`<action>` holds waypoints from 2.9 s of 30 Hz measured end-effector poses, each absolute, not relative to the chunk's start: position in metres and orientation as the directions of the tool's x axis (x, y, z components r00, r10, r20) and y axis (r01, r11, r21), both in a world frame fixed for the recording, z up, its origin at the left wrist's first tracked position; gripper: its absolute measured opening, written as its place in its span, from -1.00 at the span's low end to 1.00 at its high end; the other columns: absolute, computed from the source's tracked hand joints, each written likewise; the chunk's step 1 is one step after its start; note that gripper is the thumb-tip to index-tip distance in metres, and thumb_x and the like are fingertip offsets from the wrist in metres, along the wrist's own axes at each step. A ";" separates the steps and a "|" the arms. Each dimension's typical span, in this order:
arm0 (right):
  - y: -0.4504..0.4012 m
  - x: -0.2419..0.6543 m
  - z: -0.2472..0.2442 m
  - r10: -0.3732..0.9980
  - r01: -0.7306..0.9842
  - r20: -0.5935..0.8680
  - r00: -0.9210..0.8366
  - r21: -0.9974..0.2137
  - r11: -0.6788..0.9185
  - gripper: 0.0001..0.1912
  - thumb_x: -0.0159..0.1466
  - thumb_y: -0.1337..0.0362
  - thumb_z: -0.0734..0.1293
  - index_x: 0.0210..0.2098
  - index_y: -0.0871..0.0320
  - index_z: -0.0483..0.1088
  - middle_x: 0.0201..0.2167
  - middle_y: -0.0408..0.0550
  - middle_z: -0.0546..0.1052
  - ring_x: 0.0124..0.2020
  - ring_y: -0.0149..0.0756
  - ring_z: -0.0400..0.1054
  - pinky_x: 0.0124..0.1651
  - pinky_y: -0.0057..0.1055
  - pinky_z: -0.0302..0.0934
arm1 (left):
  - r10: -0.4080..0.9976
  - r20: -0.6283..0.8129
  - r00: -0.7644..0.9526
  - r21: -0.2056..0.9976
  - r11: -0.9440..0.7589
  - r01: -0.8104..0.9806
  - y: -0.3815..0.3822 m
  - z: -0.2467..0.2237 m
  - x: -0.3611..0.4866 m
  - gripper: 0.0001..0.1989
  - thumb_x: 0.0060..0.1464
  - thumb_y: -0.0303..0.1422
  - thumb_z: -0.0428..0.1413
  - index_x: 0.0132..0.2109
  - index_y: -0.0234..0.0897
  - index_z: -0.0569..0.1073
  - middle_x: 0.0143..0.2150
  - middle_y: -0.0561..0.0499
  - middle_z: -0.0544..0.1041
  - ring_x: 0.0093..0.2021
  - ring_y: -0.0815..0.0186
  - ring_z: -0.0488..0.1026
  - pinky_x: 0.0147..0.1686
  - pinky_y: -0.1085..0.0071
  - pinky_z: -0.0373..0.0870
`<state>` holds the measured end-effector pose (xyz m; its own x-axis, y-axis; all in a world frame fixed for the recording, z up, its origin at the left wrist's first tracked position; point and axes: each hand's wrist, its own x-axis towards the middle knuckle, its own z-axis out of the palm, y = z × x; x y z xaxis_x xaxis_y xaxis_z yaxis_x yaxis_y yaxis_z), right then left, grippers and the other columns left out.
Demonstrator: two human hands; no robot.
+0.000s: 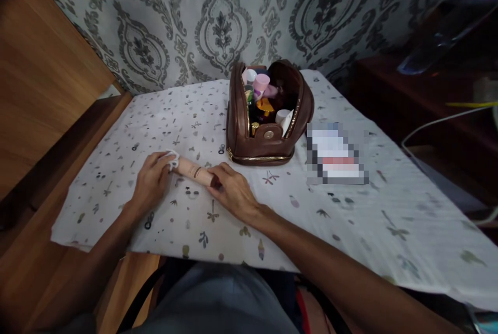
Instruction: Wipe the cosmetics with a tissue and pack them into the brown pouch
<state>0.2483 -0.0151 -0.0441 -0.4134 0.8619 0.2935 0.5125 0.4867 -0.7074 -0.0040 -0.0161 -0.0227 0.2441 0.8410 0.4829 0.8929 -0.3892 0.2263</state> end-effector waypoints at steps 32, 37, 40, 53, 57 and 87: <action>-0.025 0.250 -0.045 0.731 0.538 0.517 -0.445 -0.498 0.680 -0.75 0.33 0.35 0.34 0.01 0.12 0.42 -0.15 -0.05 0.59 -0.24 -0.28 0.53 -0.24 -0.40 0.41 | 0.865 0.487 0.118 0.309 -0.297 0.904 -0.019 -0.011 -0.027 -0.65 0.31 -0.38 -0.07 0.15 -0.22 0.46 0.03 -0.13 0.45 0.08 0.14 0.41 0.09 0.15 0.41; -0.026 0.249 -0.048 0.663 0.592 0.594 -0.456 -0.355 0.724 -0.73 0.36 0.35 0.29 0.05 0.11 0.42 -0.06 0.00 0.59 -0.13 -0.22 0.53 -0.18 -0.34 0.45 | 0.805 0.530 0.265 0.242 -0.443 0.863 -0.036 -0.003 0.005 -0.66 0.33 -0.42 -0.09 0.16 -0.22 0.43 0.08 -0.16 0.45 0.12 0.14 0.39 0.10 0.14 0.42; -0.026 0.248 -0.048 0.607 0.608 0.637 -0.475 -0.261 0.750 -0.73 0.36 0.40 0.25 0.03 0.12 0.41 -0.08 0.01 0.59 -0.12 -0.21 0.52 -0.14 -0.33 0.46 | 0.747 0.489 0.450 0.188 -0.594 0.782 -0.048 0.005 0.036 -0.64 0.32 -0.49 -0.10 0.19 -0.26 0.38 0.11 -0.20 0.45 0.14 0.16 0.39 0.12 0.17 0.42; -0.026 0.248 -0.046 0.603 0.517 0.469 -0.645 -0.313 0.797 -0.85 0.31 0.41 0.31 -0.12 0.16 0.40 -0.16 0.04 0.53 -0.16 -0.17 0.44 -0.17 -0.27 0.41 | 0.861 0.459 0.221 0.171 -0.329 0.929 -0.065 -0.008 0.000 -0.70 0.35 -0.42 -0.08 0.13 -0.20 0.40 0.07 -0.14 0.48 0.08 0.16 0.44 0.03 0.17 0.48; -0.026 0.249 -0.044 0.579 0.461 0.474 -0.663 -0.351 0.815 -0.81 0.35 0.31 0.32 -0.05 0.17 0.40 -0.17 0.04 0.53 -0.18 -0.17 0.43 -0.17 -0.25 0.41 | 0.896 0.437 0.080 0.165 -0.168 0.972 -0.070 -0.018 -0.027 -0.71 0.34 -0.42 -0.07 0.11 -0.21 0.43 0.05 -0.14 0.49 0.05 0.13 0.44 0.02 0.12 0.48; -0.022 0.250 -0.049 0.660 0.378 0.434 -0.614 -0.572 0.728 -0.71 0.39 0.16 0.29 0.02 0.19 0.42 -0.21 0.08 0.57 -0.21 -0.17 0.48 -0.19 -0.21 0.45 | 0.915 0.403 0.019 0.382 -0.187 0.905 -0.066 -0.026 -0.038 -0.68 0.34 -0.38 -0.06 0.14 -0.24 0.45 0.03 -0.14 0.47 0.06 0.17 0.44 0.07 0.13 0.44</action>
<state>0.2496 -0.0216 -0.0489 -0.6138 0.6598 0.4335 0.3779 0.7277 -0.5724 -0.0385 -0.0661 -0.0259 0.0190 0.9151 0.4028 0.9051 -0.1869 0.3819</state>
